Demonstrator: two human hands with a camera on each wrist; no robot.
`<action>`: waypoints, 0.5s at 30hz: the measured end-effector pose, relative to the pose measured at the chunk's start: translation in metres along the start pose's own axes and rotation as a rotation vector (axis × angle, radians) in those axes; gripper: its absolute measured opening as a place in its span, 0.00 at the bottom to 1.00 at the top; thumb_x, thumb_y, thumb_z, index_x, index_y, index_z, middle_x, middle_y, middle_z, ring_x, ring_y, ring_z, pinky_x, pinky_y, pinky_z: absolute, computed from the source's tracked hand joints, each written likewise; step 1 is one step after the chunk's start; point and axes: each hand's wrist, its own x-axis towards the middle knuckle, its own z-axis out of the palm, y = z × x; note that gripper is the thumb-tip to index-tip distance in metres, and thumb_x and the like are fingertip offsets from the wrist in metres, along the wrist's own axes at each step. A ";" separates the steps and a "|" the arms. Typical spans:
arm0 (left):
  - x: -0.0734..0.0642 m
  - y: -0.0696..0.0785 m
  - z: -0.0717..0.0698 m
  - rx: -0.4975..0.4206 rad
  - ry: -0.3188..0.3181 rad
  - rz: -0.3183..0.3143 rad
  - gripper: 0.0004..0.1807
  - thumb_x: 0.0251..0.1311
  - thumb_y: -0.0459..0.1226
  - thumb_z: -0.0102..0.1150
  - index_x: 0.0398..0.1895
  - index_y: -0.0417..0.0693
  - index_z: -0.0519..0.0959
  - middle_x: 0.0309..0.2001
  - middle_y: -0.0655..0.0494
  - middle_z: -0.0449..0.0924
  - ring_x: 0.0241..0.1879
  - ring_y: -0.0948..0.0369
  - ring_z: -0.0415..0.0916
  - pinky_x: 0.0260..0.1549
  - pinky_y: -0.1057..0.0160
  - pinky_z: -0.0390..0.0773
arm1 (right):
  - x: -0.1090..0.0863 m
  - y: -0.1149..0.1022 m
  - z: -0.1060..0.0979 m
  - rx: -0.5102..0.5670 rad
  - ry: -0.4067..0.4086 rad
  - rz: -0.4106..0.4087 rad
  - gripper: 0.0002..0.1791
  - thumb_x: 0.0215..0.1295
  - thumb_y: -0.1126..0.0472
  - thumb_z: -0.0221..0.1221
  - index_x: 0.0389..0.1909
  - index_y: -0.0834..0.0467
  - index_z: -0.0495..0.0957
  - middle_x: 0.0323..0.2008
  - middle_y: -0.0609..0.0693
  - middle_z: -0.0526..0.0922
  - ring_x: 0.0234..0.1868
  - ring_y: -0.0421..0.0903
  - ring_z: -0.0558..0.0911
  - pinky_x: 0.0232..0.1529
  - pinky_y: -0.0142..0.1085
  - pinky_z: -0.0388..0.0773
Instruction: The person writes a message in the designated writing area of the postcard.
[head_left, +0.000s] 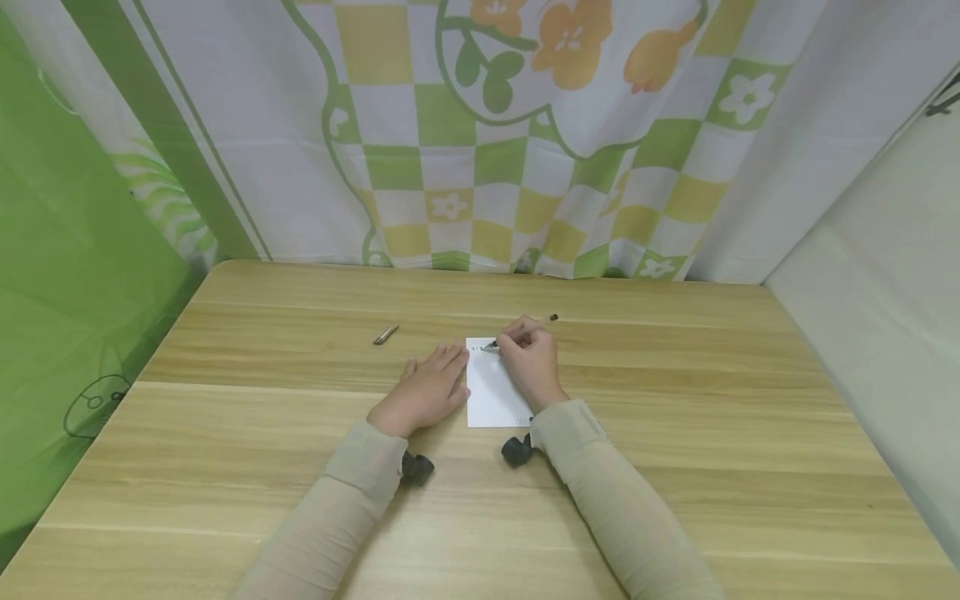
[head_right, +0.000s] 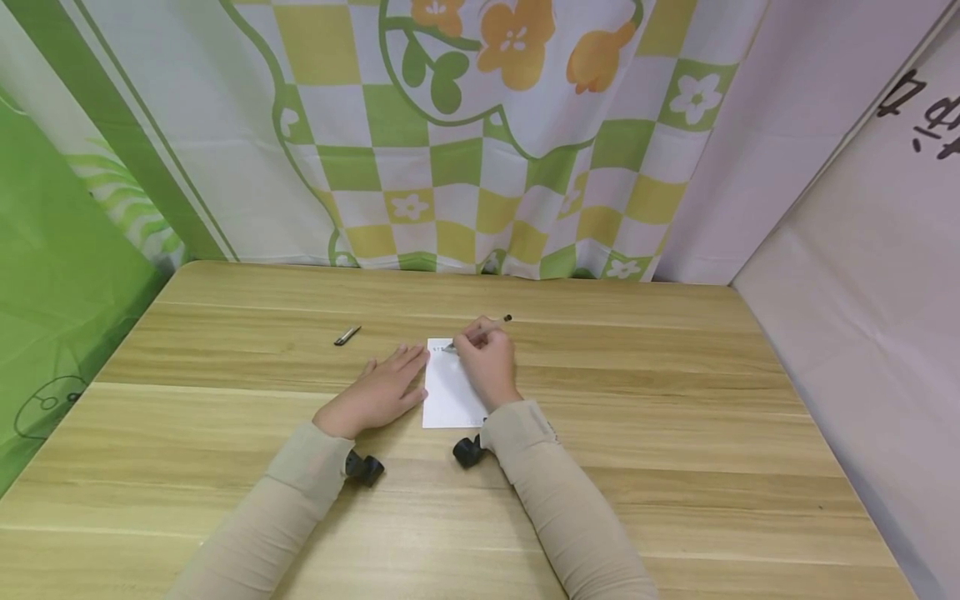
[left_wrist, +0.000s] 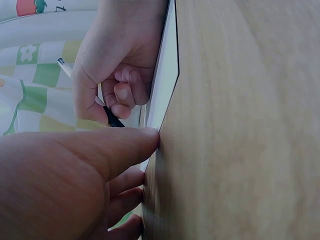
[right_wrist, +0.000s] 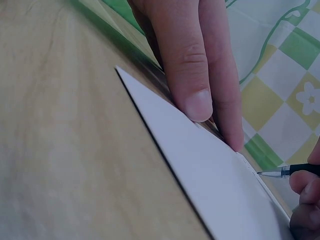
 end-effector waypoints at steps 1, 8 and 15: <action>0.000 0.000 0.000 0.003 0.000 -0.001 0.35 0.77 0.47 0.47 0.80 0.41 0.53 0.81 0.47 0.44 0.80 0.46 0.40 0.72 0.32 0.41 | 0.000 0.000 0.000 0.000 0.002 0.000 0.04 0.58 0.67 0.59 0.27 0.62 0.81 0.32 0.52 0.82 0.30 0.44 0.78 0.29 0.28 0.71; 0.000 0.000 0.000 0.004 0.003 0.003 0.35 0.77 0.47 0.47 0.80 0.40 0.53 0.81 0.47 0.44 0.80 0.46 0.40 0.72 0.31 0.42 | 0.000 -0.001 0.000 0.025 0.016 0.015 0.04 0.58 0.67 0.60 0.26 0.63 0.81 0.34 0.52 0.82 0.33 0.45 0.78 0.32 0.28 0.73; -0.001 0.001 0.000 0.008 0.008 0.005 0.35 0.77 0.46 0.47 0.80 0.40 0.54 0.81 0.46 0.45 0.80 0.46 0.40 0.72 0.31 0.42 | -0.002 -0.001 -0.001 0.049 0.039 0.021 0.05 0.58 0.67 0.59 0.25 0.63 0.80 0.35 0.53 0.83 0.33 0.46 0.80 0.33 0.29 0.76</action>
